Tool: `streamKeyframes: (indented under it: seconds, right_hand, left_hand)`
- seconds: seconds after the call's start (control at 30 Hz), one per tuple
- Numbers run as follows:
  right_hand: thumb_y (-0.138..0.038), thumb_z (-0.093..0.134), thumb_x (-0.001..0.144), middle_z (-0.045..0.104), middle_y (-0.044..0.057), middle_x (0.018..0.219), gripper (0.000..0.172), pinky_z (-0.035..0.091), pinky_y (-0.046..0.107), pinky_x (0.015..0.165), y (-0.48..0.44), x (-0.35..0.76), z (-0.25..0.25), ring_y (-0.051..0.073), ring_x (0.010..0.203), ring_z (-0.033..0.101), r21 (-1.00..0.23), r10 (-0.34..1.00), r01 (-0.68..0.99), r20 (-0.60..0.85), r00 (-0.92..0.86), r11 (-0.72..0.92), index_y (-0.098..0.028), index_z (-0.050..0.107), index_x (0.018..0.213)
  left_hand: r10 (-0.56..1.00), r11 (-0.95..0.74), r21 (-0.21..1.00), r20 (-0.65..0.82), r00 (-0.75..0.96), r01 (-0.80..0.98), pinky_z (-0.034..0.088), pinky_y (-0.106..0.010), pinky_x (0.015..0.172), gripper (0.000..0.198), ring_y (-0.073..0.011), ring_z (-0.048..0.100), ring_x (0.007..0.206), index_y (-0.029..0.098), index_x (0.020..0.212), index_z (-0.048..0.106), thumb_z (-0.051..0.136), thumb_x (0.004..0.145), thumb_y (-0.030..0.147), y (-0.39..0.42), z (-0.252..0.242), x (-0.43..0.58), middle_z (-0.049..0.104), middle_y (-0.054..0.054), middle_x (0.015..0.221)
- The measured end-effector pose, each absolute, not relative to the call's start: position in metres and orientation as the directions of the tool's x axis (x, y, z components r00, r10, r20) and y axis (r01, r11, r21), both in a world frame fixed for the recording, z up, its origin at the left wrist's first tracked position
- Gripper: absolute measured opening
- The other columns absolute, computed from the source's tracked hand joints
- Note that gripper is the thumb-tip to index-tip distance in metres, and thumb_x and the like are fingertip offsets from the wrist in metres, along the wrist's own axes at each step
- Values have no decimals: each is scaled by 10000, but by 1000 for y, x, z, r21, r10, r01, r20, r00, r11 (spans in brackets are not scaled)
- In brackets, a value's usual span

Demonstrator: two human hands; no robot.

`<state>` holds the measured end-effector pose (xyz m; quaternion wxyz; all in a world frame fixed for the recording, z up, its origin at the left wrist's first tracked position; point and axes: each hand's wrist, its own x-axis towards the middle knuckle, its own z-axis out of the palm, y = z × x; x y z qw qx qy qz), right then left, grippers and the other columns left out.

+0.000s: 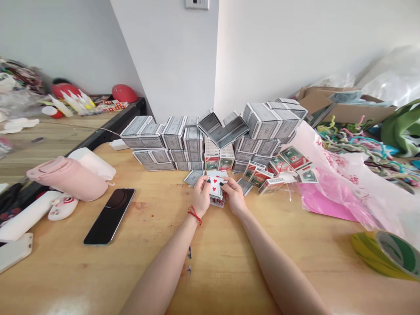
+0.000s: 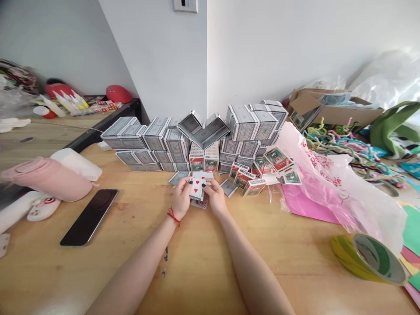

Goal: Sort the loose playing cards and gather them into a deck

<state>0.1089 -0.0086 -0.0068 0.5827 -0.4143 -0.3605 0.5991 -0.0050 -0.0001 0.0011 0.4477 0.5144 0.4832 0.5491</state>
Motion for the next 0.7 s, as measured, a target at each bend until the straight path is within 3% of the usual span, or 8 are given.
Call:
streamKeyframes:
  seconds: [0.2, 0.5, 0.7]
  right_hand:
    - [-248, 549, 634, 543, -42, 614, 165, 387, 209, 466, -9, 106, -5, 101, 495, 483, -913, 995, -402, -94, 23, -77, -207, 529, 793]
    - [-197, 560, 595, 570, -31, 667, 81, 409, 225, 513, -8, 100, -8, 114, 557, 507, -884, 995, -461, -97, 20, -77, -203, 528, 670]
    - [-185, 550, 598, 561, -39, 640, 111, 420, 222, 460, -10, 102, -6, 101, 501, 505, -847, 993, -518, -97, -63, -116, -200, 520, 703]
  left_hand:
    - [988, -120, 992, 122, -98, 23, 356, -179, 437, 139, -87, 430, 495, 179, 831, 496, 388, 747, 203, -1, 2, -5, 484, 18, 603]
    - [969, -230, 973, 231, -84, 15, 311, -193, 460, 119, -88, 396, 516, 176, 678, 466, 356, 723, 164, -2, 6, -9, 440, 17, 603]
    - [978, -185, 982, 181, -101, -30, 310, -184, 456, 112, -73, 377, 476, 174, 669, 432, 471, 724, 263, 0, 1, -9, 387, 51, 533]
